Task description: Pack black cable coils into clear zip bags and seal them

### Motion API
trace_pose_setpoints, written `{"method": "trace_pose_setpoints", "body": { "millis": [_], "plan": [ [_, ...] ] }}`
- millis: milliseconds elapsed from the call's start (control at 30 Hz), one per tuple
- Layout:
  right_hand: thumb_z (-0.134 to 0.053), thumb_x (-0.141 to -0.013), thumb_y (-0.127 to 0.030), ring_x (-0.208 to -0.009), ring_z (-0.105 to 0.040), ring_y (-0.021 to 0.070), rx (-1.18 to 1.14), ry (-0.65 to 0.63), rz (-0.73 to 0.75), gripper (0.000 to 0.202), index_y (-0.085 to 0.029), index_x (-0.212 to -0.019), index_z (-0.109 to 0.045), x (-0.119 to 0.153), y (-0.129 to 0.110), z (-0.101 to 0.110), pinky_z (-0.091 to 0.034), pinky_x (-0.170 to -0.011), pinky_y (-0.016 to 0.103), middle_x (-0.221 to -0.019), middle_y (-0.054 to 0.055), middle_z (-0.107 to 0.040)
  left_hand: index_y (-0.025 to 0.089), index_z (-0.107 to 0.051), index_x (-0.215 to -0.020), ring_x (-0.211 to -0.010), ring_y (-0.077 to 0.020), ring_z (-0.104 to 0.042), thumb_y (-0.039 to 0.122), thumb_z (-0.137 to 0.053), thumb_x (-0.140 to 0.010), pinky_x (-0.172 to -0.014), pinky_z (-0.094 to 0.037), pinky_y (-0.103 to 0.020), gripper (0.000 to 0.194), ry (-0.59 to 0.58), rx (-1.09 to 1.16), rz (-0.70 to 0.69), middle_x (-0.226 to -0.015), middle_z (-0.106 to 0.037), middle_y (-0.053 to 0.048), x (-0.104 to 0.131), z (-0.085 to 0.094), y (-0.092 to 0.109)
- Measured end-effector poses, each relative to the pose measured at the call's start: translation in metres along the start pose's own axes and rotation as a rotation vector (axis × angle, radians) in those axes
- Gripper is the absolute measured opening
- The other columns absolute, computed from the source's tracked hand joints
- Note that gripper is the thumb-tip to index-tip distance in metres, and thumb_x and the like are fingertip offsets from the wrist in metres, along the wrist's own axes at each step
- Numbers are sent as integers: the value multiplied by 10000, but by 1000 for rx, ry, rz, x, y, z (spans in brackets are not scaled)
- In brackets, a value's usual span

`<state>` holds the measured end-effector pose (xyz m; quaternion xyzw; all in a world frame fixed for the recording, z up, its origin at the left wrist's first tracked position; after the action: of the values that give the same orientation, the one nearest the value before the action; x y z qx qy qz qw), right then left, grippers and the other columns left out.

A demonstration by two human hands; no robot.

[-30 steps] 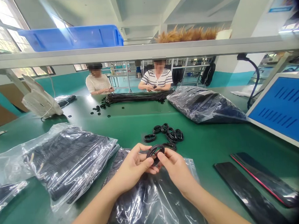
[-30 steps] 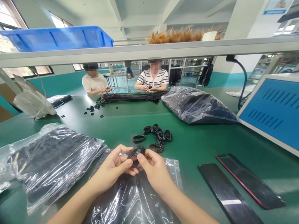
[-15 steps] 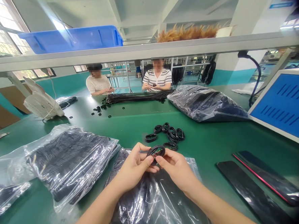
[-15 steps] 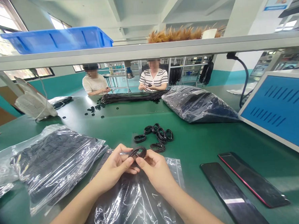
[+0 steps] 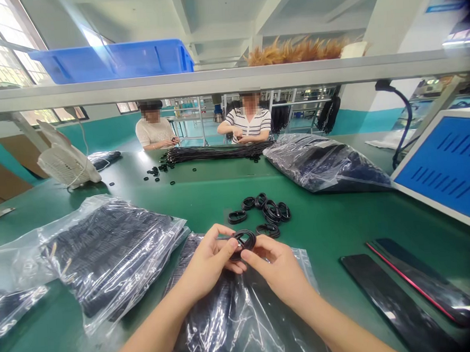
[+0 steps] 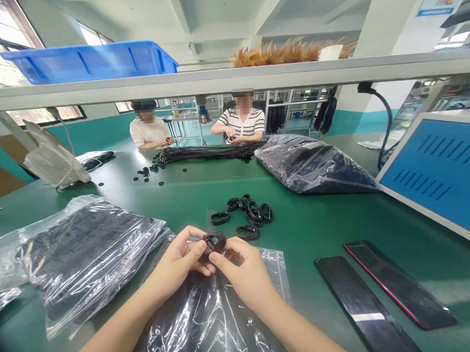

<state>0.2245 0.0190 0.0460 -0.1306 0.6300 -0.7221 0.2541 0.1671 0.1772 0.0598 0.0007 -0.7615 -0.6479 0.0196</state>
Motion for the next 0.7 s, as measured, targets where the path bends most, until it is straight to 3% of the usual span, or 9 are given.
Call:
{"method": "trace_pose_setpoints", "body": {
  "millis": [267,467,600,700],
  "plan": [
    [-552,-986,-584,-839,-547,165,107,28,64,466,-186,-791,-696,-2,5,4,-429,-779,275,-865,36,-620,212,-438,-1084,-682,-173,-753,535,-754,-878,-650,-622,-271,497,30,-5,15,-792,-676,18,0,2,-4],
    [-425,-1039,-595,-840,-564,167,89,50,82,517,-186,-843,-673,-1,4,2,-450,-795,281,-872,46,-619,205,-439,-1103,-719,-191,-769,568,-762,-855,-671,-628,-272,545,59,-8,43,-823,-694,-5,-2,4,-3],
    [-657,-943,-505,-875,-589,158,79,72,85,297,-215,-1001,-678,1,4,0,-473,-839,278,-979,25,-632,195,-443,-1078,-681,-175,-758,613,-751,-841,-653,-622,-260,571,88,-5,54,-824,-704,-17,-3,4,-3],
    [-751,-879,-403,-836,-577,135,99,128,100,213,-213,-884,-655,3,6,1,-464,-826,263,-914,-6,-615,194,-453,-1045,-655,-165,-749,636,-736,-842,-629,-616,-255,563,100,-2,50,-840,-703,-15,-4,4,-4]
  ]
}}
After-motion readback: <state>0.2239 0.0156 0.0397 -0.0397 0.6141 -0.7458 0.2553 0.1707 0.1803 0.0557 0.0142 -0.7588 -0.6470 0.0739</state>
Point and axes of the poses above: each hand's wrist, its own x-axis away from the middle knuckle, its own z-axis out of the back of the hand, y = z × x, the point moved 3 cm from there along -x, towards the middle knuckle
